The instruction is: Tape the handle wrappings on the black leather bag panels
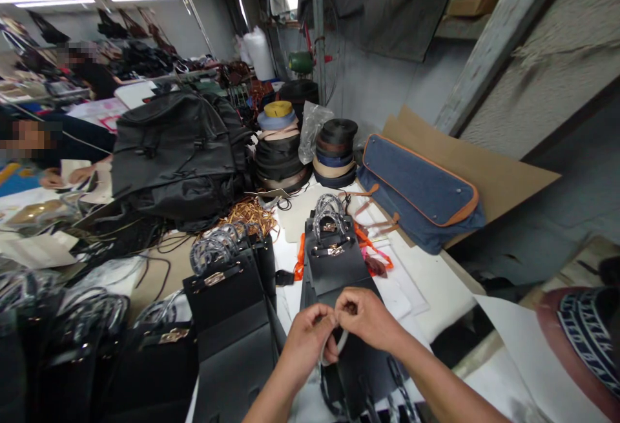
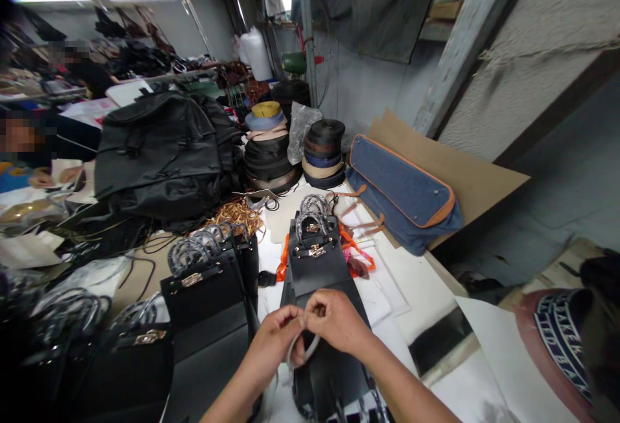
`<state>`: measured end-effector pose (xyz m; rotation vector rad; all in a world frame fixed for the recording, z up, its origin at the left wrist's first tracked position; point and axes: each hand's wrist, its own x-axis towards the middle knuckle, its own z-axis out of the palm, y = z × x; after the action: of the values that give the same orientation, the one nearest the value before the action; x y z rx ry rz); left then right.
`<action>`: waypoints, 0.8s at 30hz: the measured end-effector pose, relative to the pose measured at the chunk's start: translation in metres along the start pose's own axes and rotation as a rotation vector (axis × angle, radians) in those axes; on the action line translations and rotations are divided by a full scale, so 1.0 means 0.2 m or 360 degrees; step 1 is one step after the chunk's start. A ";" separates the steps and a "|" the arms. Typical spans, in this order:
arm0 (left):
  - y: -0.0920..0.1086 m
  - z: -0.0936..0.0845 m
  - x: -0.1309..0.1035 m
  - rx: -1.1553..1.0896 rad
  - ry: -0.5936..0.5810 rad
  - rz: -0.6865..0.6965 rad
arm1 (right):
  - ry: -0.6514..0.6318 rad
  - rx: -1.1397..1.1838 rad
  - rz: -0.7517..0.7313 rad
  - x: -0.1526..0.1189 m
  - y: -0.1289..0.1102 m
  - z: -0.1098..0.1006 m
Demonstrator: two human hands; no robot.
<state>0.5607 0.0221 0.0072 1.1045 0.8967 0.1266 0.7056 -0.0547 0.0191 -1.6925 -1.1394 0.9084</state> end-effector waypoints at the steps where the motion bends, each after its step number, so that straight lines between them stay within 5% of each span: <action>1: -0.01 0.01 0.02 -0.0082 -0.0003 -0.0040 | 0.0013 -0.0019 -0.0015 0.01 -0.01 0.01; 5: -0.04 0.04 0.13 -0.0308 0.0077 -0.0180 | 0.0133 -0.0134 -0.0097 0.06 0.00 0.02; 8: -0.04 0.02 0.24 -0.0282 0.0179 -0.0091 | 0.0357 -0.0035 0.0025 0.17 0.10 0.00; 12: 0.03 -0.04 0.38 0.0054 0.0246 0.0336 | 0.0567 0.0084 0.0279 0.35 0.29 -0.07; 16: 0.07 -0.10 0.51 0.0479 0.0146 0.0728 | 0.0678 0.0069 0.0240 0.47 0.37 -0.07; 24: 0.02 -0.11 0.64 0.0298 -0.0040 0.0619 | 0.0802 -0.0205 0.0134 0.56 0.41 0.01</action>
<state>0.6310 0.1049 -0.0650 1.4455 0.6717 0.3539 0.7649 0.0360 -0.0690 -1.9421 -0.8013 0.4207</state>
